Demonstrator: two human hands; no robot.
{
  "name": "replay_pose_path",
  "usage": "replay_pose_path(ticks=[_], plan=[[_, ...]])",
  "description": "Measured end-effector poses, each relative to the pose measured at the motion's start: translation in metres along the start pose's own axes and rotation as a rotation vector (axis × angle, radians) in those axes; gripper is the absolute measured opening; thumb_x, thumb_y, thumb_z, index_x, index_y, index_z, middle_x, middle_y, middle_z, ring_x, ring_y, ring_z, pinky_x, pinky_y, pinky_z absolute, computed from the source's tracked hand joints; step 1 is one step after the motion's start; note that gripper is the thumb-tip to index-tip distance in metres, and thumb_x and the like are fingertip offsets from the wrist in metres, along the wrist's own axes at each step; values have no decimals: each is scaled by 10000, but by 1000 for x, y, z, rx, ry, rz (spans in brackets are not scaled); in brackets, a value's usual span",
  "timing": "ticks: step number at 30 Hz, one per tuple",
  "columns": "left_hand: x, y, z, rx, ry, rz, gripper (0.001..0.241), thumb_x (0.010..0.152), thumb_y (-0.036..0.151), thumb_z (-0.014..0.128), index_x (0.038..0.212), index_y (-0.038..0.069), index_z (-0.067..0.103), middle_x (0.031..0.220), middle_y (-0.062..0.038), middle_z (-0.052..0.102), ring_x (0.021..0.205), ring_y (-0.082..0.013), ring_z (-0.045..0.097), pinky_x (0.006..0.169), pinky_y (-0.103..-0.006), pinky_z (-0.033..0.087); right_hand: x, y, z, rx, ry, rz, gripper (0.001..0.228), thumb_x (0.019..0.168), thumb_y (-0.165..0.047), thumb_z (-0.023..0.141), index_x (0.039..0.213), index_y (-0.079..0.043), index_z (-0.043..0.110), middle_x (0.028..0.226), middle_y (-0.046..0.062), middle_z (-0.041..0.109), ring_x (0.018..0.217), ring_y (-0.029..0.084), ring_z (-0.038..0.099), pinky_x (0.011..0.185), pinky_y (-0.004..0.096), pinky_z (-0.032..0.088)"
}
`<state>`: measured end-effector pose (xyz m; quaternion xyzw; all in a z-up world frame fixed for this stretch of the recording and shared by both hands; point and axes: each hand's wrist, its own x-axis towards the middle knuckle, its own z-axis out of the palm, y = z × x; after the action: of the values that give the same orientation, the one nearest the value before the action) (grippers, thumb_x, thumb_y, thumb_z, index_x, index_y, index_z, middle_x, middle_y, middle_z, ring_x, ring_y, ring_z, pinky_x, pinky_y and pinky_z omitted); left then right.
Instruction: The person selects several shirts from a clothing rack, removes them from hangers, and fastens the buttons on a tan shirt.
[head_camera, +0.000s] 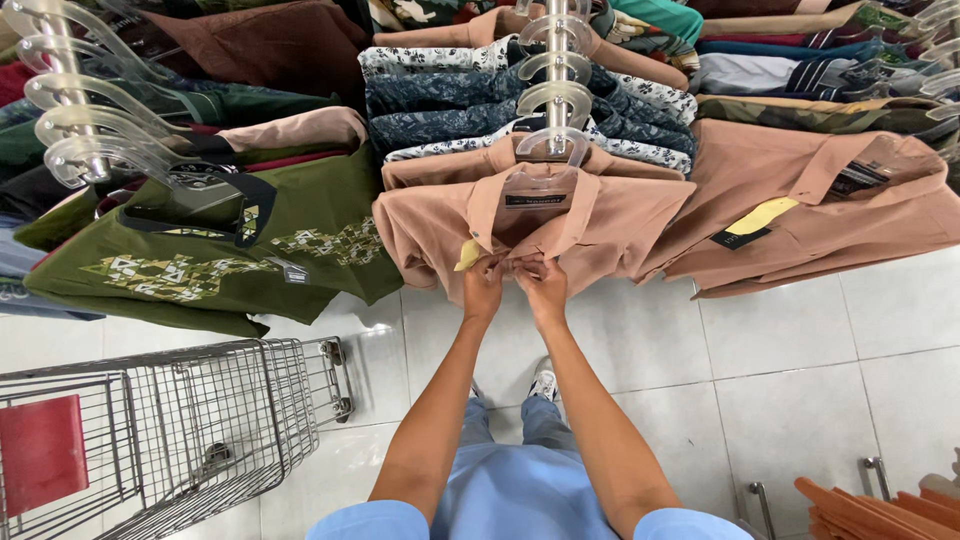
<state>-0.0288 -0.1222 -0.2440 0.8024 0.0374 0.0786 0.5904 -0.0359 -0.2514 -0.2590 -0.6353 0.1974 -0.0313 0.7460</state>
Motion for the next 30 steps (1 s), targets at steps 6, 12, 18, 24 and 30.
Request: replay_pose_path(ticks=[6,12,18,24,30], plan=[[4,-11,5,-126,-55,-134,91,946,105,728,1016,47,736,896,-120,752,866,-199,668,829,-356,509,-6,-10,8,-27,28,-100,273,807,63,759,1036,-86,769,890,91,758,819,137,689,744,306,618],[8,-15,3,-159,-171,-180,136,945,237,783,1059,161,778,947,0,777,931,-100,656,866,-260,452,-13,-28,13,-2,35,-103,236,811,56,805,1006,-76,793,865,99,771,791,129,694,738,305,621],[10,-21,4,-82,-123,-175,161,905,229,824,1043,146,811,940,-79,787,883,-142,653,849,-293,454,-25,-47,15,-60,-19,-119,176,827,39,781,949,-87,802,871,57,774,813,103,672,781,290,595],[14,4,-2,-221,-130,-187,61,944,45,713,953,24,770,777,-85,718,749,-159,609,756,-303,485,-22,-39,14,-99,18,-112,172,815,-1,812,968,-79,809,885,75,782,796,105,695,795,260,586],[13,-7,-2,-399,-169,-192,53,928,43,711,967,15,734,761,-17,607,743,-134,558,707,-263,454,-30,-49,18,-199,5,-255,183,783,-4,861,953,-48,806,846,142,758,773,166,726,730,278,586]])
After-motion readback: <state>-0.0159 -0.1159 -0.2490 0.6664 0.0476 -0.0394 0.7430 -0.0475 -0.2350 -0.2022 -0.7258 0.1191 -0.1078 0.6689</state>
